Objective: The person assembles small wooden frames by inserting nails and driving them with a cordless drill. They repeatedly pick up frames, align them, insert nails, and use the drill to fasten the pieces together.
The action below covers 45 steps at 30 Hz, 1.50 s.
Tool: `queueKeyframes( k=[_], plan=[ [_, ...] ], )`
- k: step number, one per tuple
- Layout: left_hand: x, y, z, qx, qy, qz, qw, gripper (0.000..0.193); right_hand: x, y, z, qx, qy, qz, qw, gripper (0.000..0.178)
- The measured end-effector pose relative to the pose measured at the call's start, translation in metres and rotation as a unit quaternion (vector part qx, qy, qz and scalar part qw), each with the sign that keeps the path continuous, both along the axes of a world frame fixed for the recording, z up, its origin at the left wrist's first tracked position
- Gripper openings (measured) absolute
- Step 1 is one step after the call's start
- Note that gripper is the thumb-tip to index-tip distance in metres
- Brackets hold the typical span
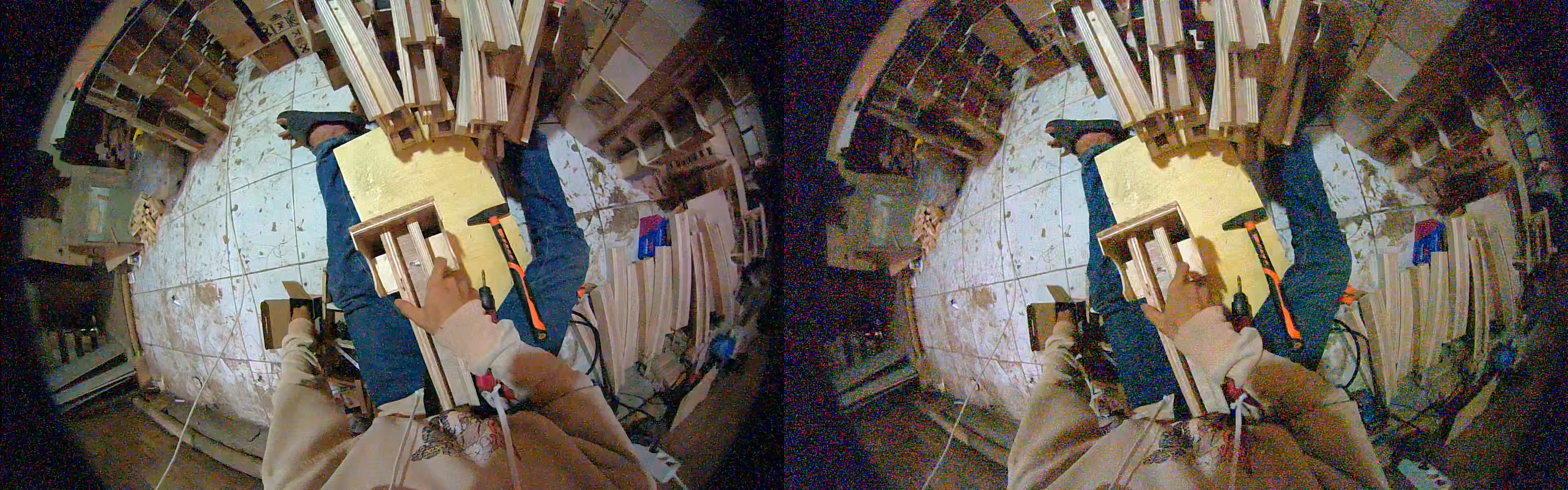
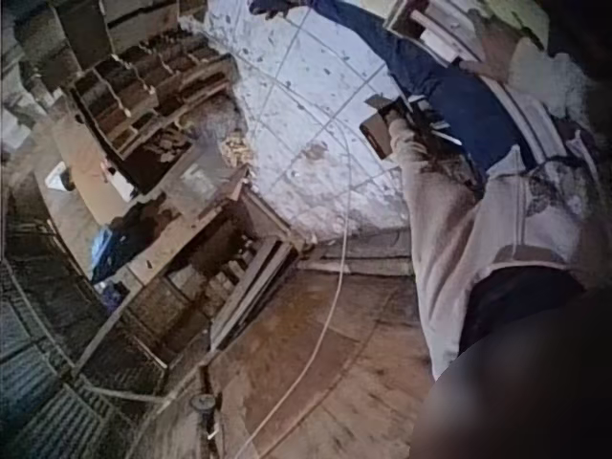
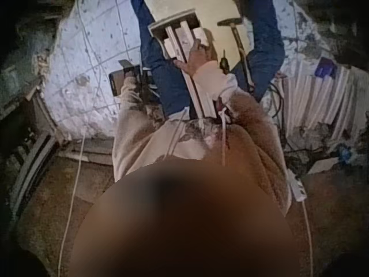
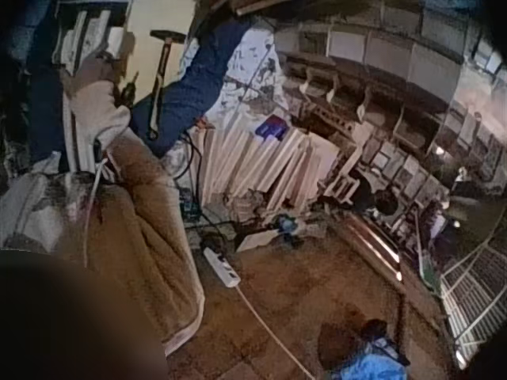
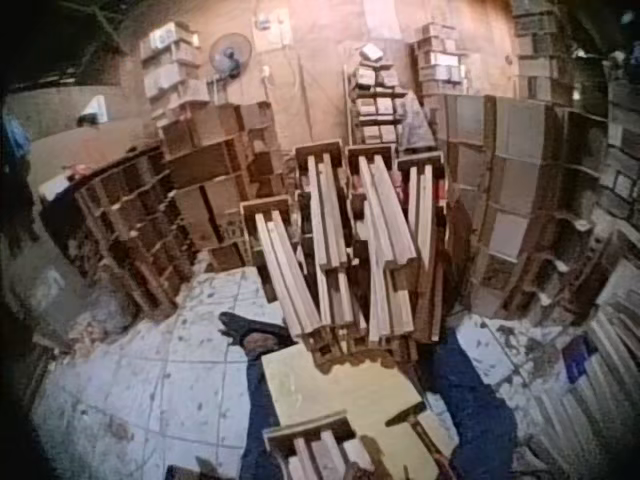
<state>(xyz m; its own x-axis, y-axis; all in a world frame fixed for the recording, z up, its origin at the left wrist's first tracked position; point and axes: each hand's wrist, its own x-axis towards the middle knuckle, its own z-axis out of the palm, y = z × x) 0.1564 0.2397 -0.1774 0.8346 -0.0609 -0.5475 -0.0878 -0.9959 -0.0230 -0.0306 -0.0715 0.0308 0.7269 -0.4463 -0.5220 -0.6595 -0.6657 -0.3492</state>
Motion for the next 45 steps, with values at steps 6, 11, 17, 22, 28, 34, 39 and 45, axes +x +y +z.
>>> queueKeyframes(
  k=[6,11,17,22,28,34,39,45],
  plan=[
    [-0.005,0.006,-0.006,-0.009,0.007,-0.010,1.000,0.024,0.005,0.001,-0.008,0.011,-0.136,-0.049,0.989,0.087],
    [-0.011,0.021,-0.003,-0.030,0.001,-0.026,0.999,0.023,0.026,-0.013,0.022,0.095,-0.287,-0.121,0.945,0.085],
    [-0.016,0.048,0.019,-0.085,-0.108,-0.119,0.983,0.023,0.062,-0.012,0.033,0.008,-0.463,-0.117,0.879,0.083],
    [0.013,-0.010,0.122,-0.533,-0.284,0.091,0.792,0.018,0.067,-0.013,0.016,0.045,-0.551,-0.087,0.829,0.075],
    [-0.012,-0.155,0.336,-0.761,-0.242,-0.038,0.601,0.025,0.059,-0.002,0.017,0.061,-0.469,-0.103,0.875,0.076],
    [-0.041,-0.252,0.391,-0.655,-0.154,-0.202,0.712,0.018,0.038,0.009,0.011,-0.009,-0.440,-0.116,0.890,0.078],
    [-0.043,-0.246,0.365,-0.696,-0.025,-0.189,0.692,0.016,-0.017,-0.045,-0.056,-0.038,-0.358,-0.121,0.925,0.058],
    [-0.031,-0.246,0.370,-0.664,-0.037,-0.208,0.718,0.014,-0.082,-0.097,-0.139,-0.267,-0.099,-0.077,0.956,0.052]
  ],
)
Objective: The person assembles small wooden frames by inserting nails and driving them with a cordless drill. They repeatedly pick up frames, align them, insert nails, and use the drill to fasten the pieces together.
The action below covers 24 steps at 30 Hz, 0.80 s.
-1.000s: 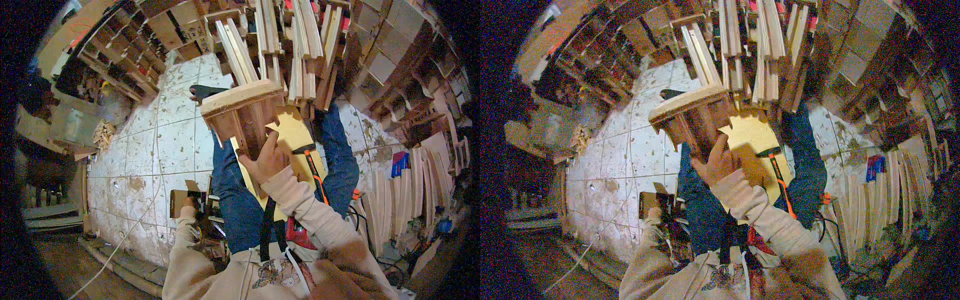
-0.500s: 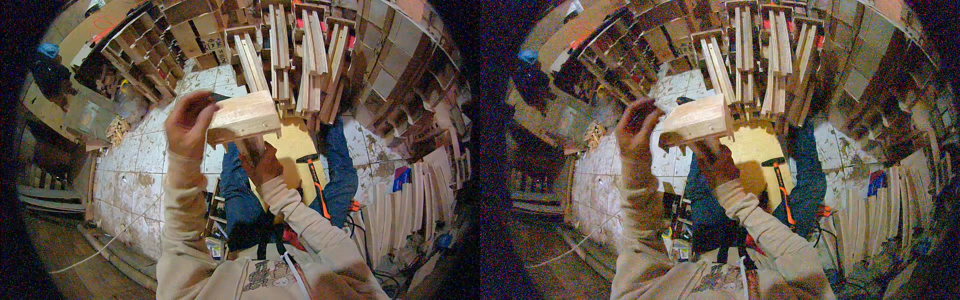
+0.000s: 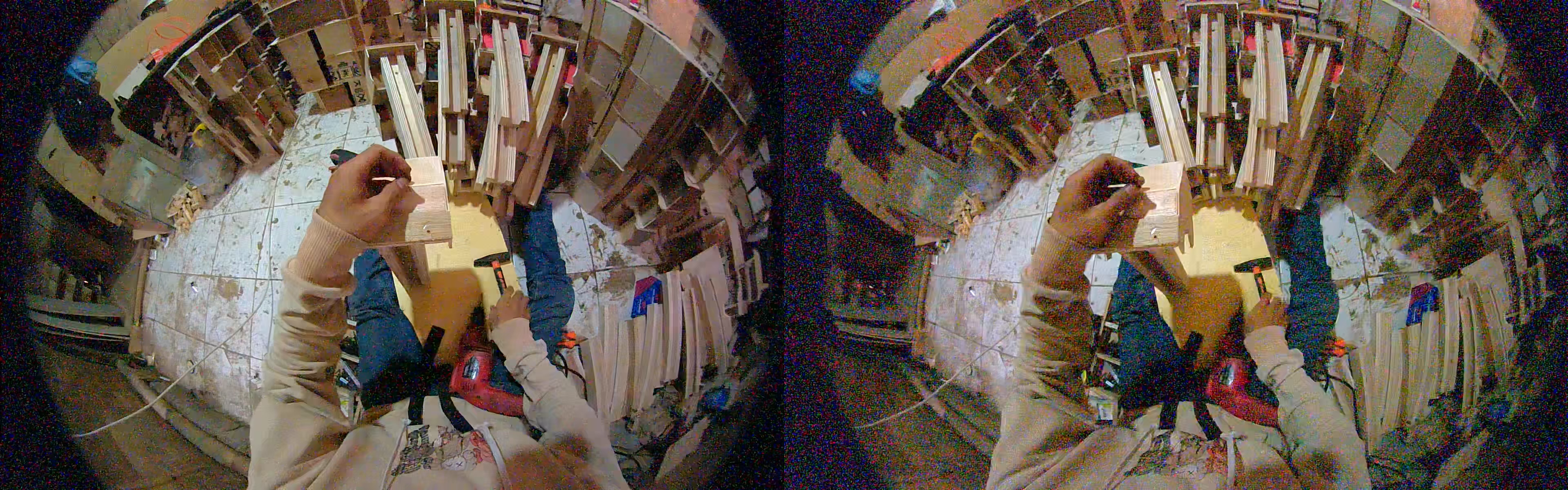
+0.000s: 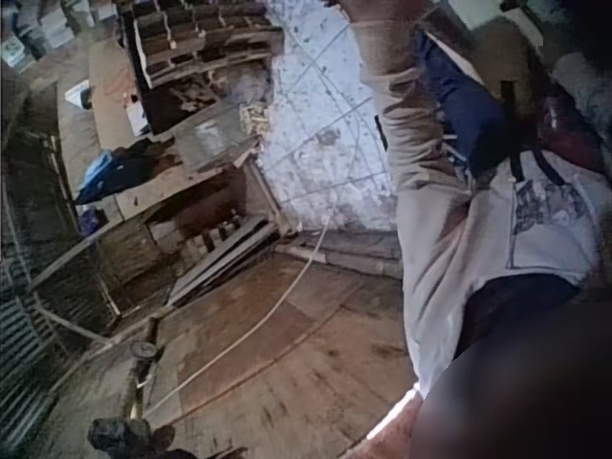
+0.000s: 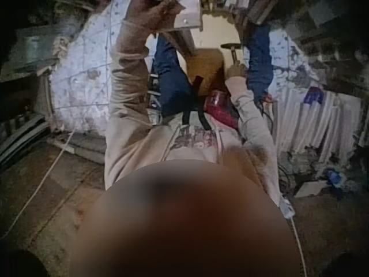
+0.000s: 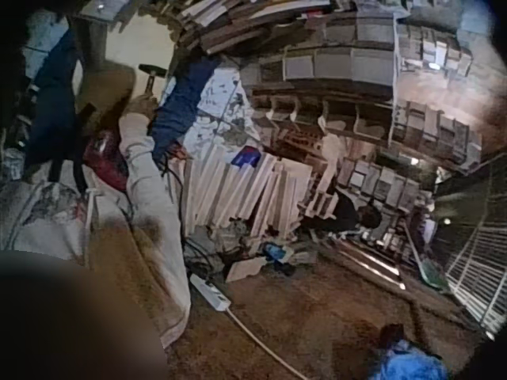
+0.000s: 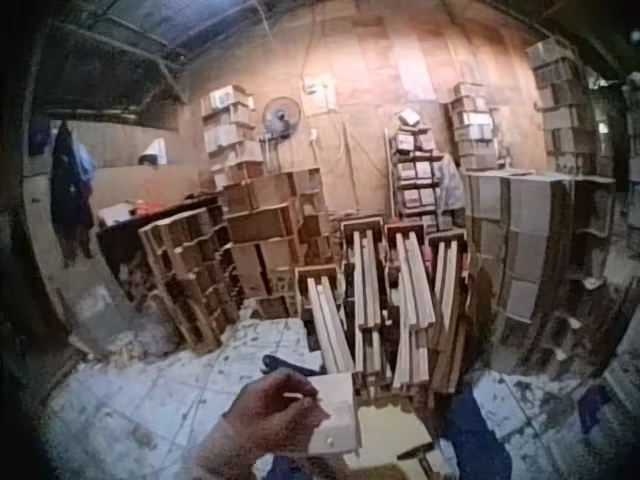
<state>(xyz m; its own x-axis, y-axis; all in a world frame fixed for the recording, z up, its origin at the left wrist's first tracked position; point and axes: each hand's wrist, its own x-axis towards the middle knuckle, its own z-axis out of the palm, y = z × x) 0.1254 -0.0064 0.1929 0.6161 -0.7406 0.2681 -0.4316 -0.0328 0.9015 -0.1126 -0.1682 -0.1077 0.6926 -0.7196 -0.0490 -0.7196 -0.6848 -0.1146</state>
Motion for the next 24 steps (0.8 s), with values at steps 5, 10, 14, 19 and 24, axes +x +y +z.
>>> queueKeyframes(
  k=[5,10,14,19,24],
  plan=[
    [-0.008,0.013,0.001,0.003,0.001,0.024,1.000,0.017,-0.016,-0.011,-0.006,0.097,0.058,-0.028,0.993,0.048],
    [-0.016,0.004,-0.004,-0.073,0.015,0.099,0.992,0.023,-0.013,-0.039,0.035,0.177,-0.022,-0.027,0.984,0.032],
    [-0.026,-0.002,-0.006,-0.075,-0.027,0.130,0.988,0.025,-0.005,-0.041,0.131,0.371,-0.219,-0.063,0.900,0.033],
    [-0.035,-0.003,-0.007,-0.063,-0.066,0.161,0.983,0.030,-0.014,-0.017,0.278,0.460,-0.305,-0.017,0.834,0.032],
    [-0.040,-0.002,-0.006,-0.059,-0.074,0.201,0.975,0.032,-0.010,0.010,0.343,0.345,-0.230,0.131,0.901,0.031]
  ],
)
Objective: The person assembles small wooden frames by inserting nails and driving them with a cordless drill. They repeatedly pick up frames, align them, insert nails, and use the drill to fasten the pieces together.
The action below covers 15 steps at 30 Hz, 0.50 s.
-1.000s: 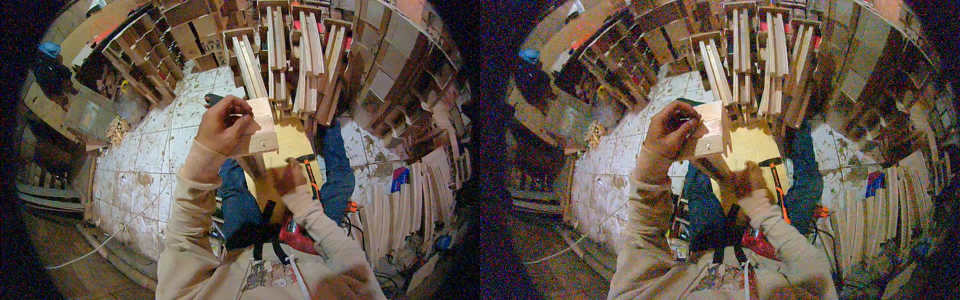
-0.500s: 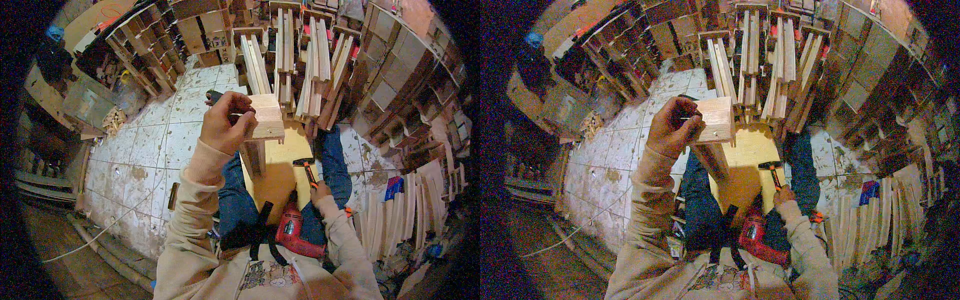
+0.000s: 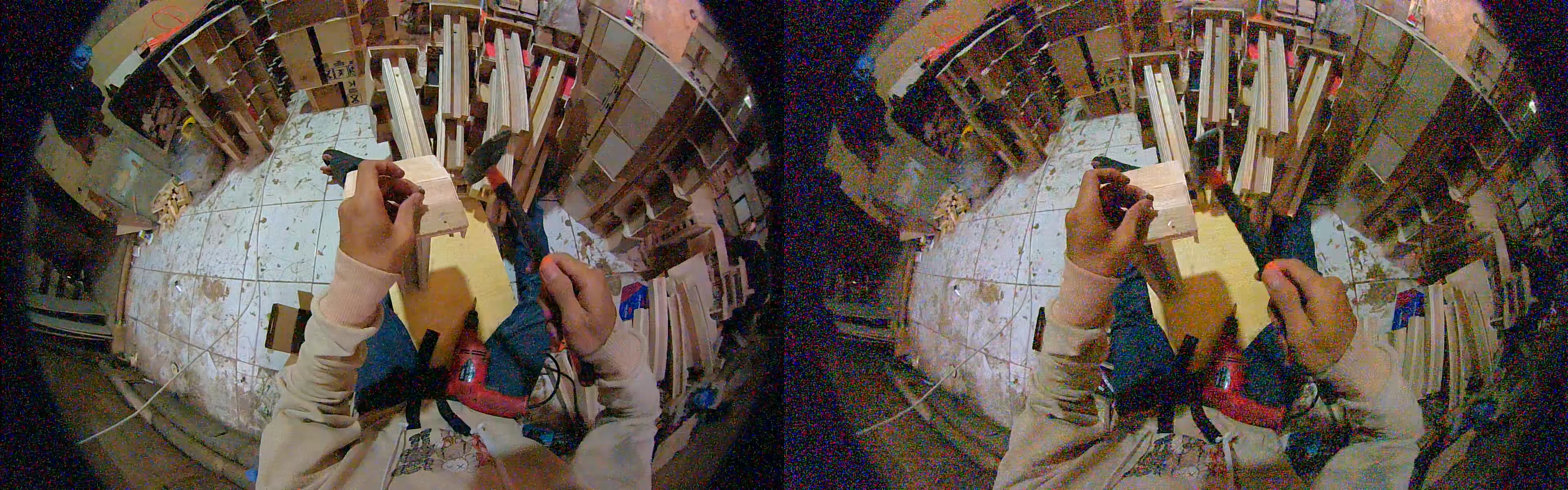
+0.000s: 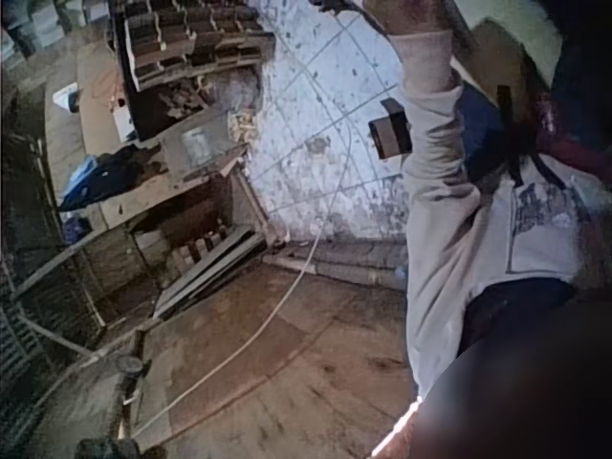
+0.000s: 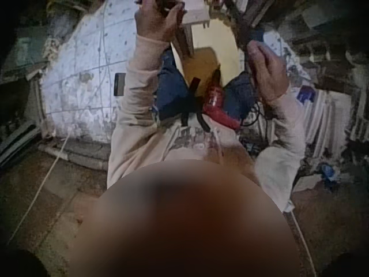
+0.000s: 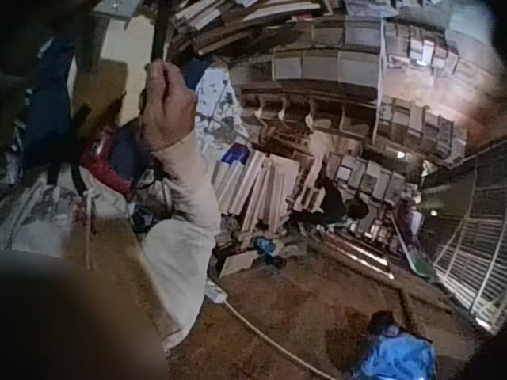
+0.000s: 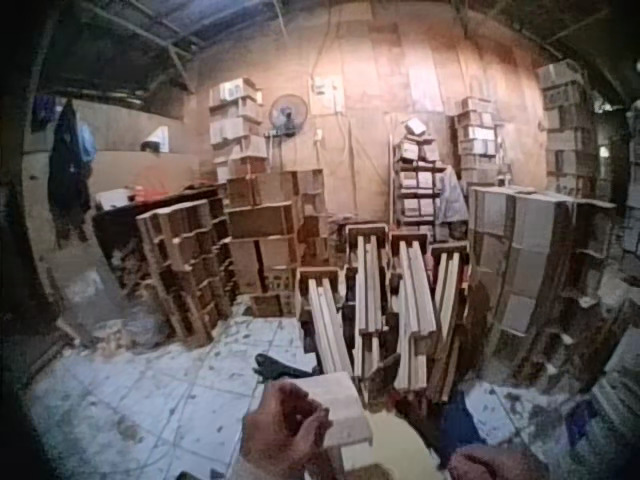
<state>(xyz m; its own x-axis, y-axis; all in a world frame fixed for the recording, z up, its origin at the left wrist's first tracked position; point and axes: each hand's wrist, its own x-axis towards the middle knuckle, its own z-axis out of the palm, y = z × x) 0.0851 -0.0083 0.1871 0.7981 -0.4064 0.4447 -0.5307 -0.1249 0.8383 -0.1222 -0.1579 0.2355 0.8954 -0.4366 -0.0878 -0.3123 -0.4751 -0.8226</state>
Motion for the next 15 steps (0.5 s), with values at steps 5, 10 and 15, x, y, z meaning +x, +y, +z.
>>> queueKeyframes(
  k=[5,10,15],
  plan=[
    [-0.011,0.002,0.002,-0.005,-0.013,-0.009,1.000,0.030,0.002,0.013,0.015,-0.079,-0.042,0.050,0.995,0.029],
    [-0.017,0.004,0.000,-0.018,-0.016,-0.004,1.000,0.030,0.007,0.019,0.027,-0.040,-0.059,0.056,0.996,0.027],
    [-0.017,0.002,-0.003,-0.007,-0.043,0.011,0.999,0.029,0.002,0.024,0.036,0.045,-0.195,0.020,0.980,0.033]
  ],
)
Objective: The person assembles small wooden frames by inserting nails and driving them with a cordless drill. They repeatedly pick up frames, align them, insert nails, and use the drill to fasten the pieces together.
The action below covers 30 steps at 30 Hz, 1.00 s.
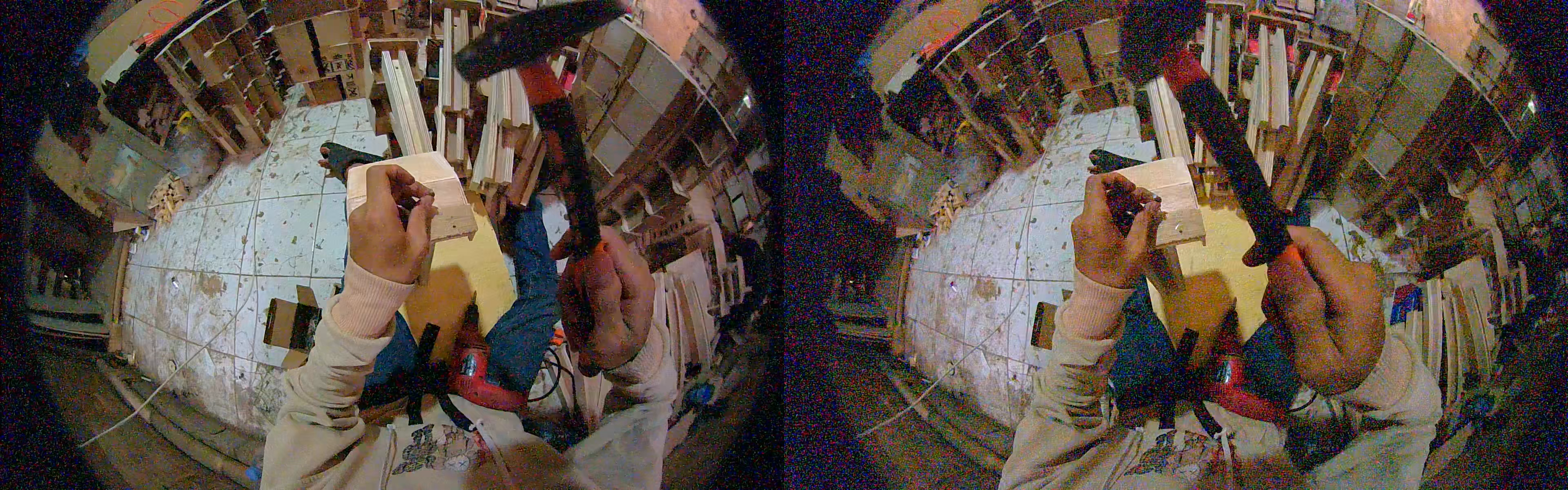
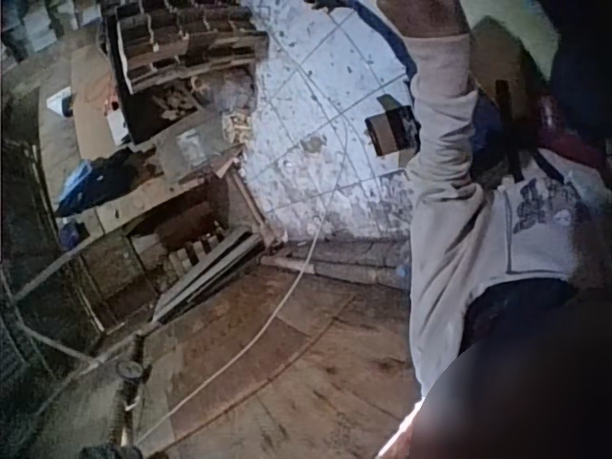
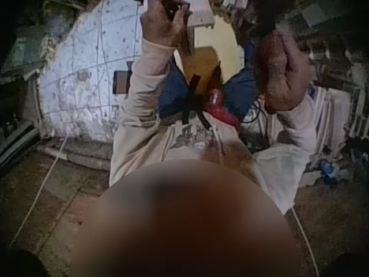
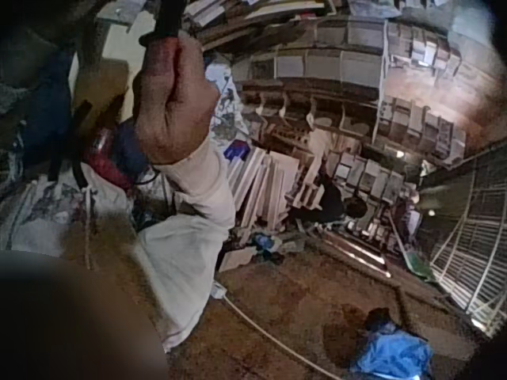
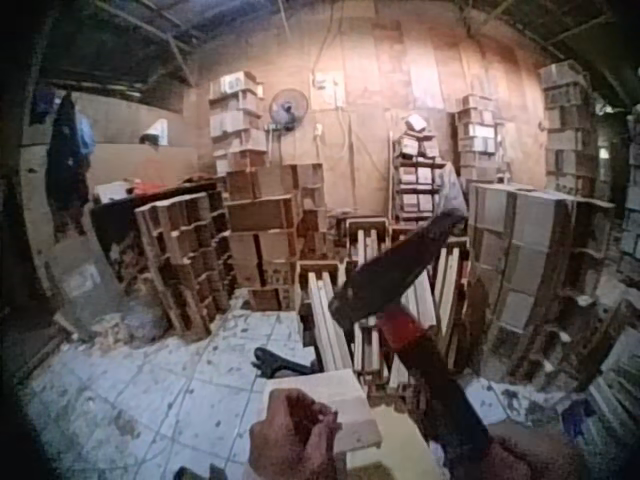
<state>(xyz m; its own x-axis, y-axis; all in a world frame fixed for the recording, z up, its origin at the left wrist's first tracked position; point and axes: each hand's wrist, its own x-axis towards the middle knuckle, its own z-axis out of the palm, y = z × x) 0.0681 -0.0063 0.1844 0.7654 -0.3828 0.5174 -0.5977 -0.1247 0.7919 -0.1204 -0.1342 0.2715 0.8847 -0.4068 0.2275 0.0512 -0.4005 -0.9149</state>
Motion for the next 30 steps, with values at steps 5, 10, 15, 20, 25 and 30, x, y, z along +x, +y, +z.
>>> queueKeyframes(
  k=[5,10,15,20,25,30],
  plan=[
    [-0.002,0.001,0.002,0.004,0.006,-0.012,1.000,0.032,0.008,-0.008,-0.002,-0.138,0.186,0.062,0.971,0.028],
    [-0.001,0.004,0.003,-0.033,0.007,-0.031,0.999,0.037,-0.001,-0.008,0.018,-0.042,0.170,-0.036,0.984,0.028],
    [0.012,0.003,-0.004,-0.070,0.018,-0.045,0.996,0.052,-0.010,-0.002,0.024,0.210,-0.180,-0.039,0.960,0.032],
    [0.015,0.005,-0.007,-0.064,0.004,-0.037,0.997,0.055,0.015,-0.005,-0.009,-0.108,0.143,0.060,0.982,0.033],
    [0.013,0.006,-0.006,-0.059,-0.013,-0.048,0.997,0.053,0.004,-0.011,0.001,-0.132,0.116,-0.042,0.984,0.033],
    [0.014,0.006,-0.008,-0.067,0.011,-0.063,0.996,0.051,0.007,0.003,-0.024,-0.290,0.063,-0.112,0.948,0.036]
  ],
)
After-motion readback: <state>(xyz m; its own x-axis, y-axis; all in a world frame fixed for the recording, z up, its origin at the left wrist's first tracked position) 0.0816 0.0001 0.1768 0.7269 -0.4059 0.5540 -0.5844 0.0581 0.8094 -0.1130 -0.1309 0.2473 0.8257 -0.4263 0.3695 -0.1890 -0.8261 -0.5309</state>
